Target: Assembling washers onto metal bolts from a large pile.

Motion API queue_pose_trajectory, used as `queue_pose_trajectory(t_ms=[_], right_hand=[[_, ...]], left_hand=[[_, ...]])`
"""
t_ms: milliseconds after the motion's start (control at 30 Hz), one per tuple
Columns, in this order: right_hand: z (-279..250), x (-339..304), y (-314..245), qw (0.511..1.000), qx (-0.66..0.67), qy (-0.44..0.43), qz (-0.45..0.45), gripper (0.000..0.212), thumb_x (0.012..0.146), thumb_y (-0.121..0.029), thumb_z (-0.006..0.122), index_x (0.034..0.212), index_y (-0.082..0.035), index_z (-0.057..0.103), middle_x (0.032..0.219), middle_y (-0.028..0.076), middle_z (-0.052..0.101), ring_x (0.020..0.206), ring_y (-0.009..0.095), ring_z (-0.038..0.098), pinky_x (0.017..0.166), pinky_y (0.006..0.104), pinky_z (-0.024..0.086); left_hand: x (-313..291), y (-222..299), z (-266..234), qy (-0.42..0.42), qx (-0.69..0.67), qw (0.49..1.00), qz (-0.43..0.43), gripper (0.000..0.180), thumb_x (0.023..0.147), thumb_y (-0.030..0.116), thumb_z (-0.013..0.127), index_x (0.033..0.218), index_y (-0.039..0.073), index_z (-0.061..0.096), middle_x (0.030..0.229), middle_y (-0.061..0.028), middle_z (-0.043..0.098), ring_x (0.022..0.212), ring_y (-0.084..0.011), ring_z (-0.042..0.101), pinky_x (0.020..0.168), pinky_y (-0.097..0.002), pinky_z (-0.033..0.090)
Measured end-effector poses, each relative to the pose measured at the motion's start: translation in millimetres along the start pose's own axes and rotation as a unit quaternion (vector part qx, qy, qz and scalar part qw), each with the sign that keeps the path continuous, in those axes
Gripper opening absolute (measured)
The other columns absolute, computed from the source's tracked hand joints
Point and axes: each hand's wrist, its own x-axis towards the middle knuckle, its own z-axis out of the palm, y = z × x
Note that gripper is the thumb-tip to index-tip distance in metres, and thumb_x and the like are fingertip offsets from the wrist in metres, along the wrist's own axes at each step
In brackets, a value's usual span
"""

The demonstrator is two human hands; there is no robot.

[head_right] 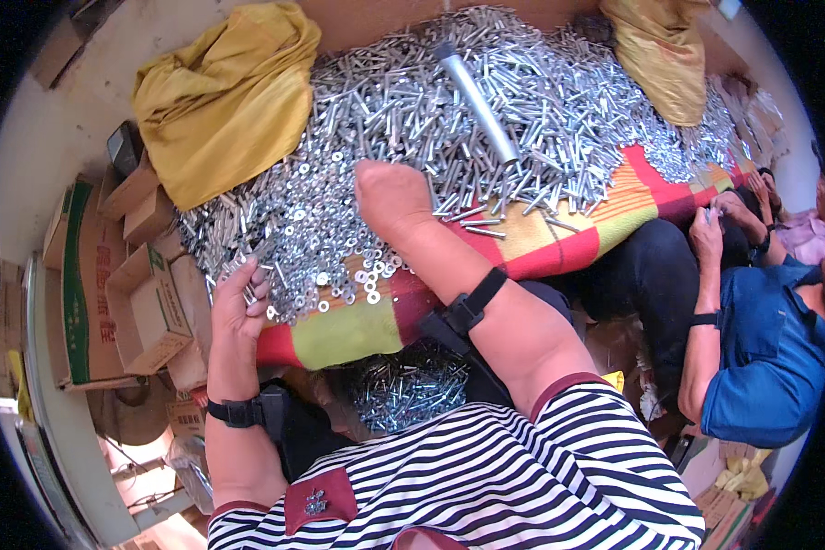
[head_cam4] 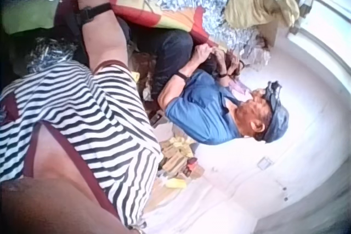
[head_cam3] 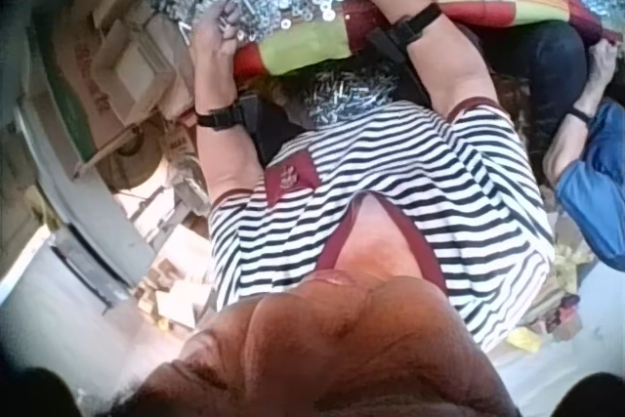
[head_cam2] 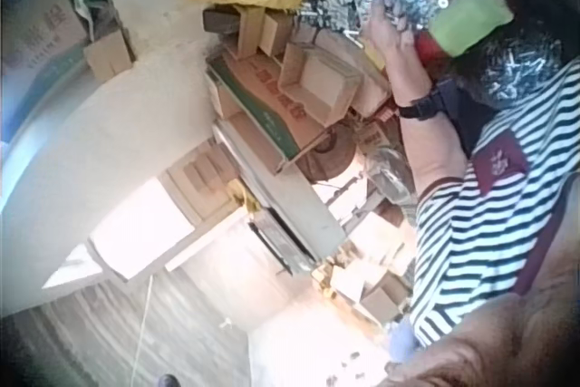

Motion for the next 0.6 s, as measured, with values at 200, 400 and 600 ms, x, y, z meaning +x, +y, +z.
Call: queue_pose_trajectory(t_ms=[200, 400, 600], right_hand=[[-18, -9, -33, 0.961, 0.223, 0.155, -0.052, 0.008, 0.080, -0.007, 0.061, 0.083, -0.004, 0.055, 0.068, 0.014, 0.057, 0.061, 0.035, 0.061, 0.055, 0.0432, 0.048], [0, -34, -53, 0.911, 0.408, 0.057, 0.016, 0.014, 0.081, -0.006, 0.064, 0.089, -0.001, 0.055, 0.073, 0.015, 0.062, 0.061, 0.028, 0.063, 0.055, 0.0338, 0.049], [-6, -51, -62, 0.903, 0.416, 0.048, -0.090, 0.009, 0.082, 0.003, 0.062, 0.089, 0.001, 0.058, 0.081, 0.010, 0.064, 0.063, 0.014, 0.067, 0.054, 0.0250, 0.051]], left_hand=[[-2, -10, -23, 0.098, 0.324, 0.929, 0.147, 0.019, 0.078, 0.016, 0.074, 0.082, 0.001, 0.063, 0.065, -0.0075, 0.062, 0.054, -0.0172, 0.060, 0.046, -0.0296, 0.045], [4, -20, 10, 0.132, 0.604, 0.740, 0.262, 0.034, 0.067, 0.025, 0.080, 0.080, -0.003, 0.066, 0.079, -0.0216, 0.067, 0.073, -0.0375, 0.065, 0.070, -0.0421, 0.051], [18, -20, 8, 0.139, 0.579, 0.760, 0.260, 0.031, 0.069, 0.023, 0.077, 0.079, -0.003, 0.063, 0.075, -0.0208, 0.065, 0.062, -0.0335, 0.063, 0.060, -0.0408, 0.050]])
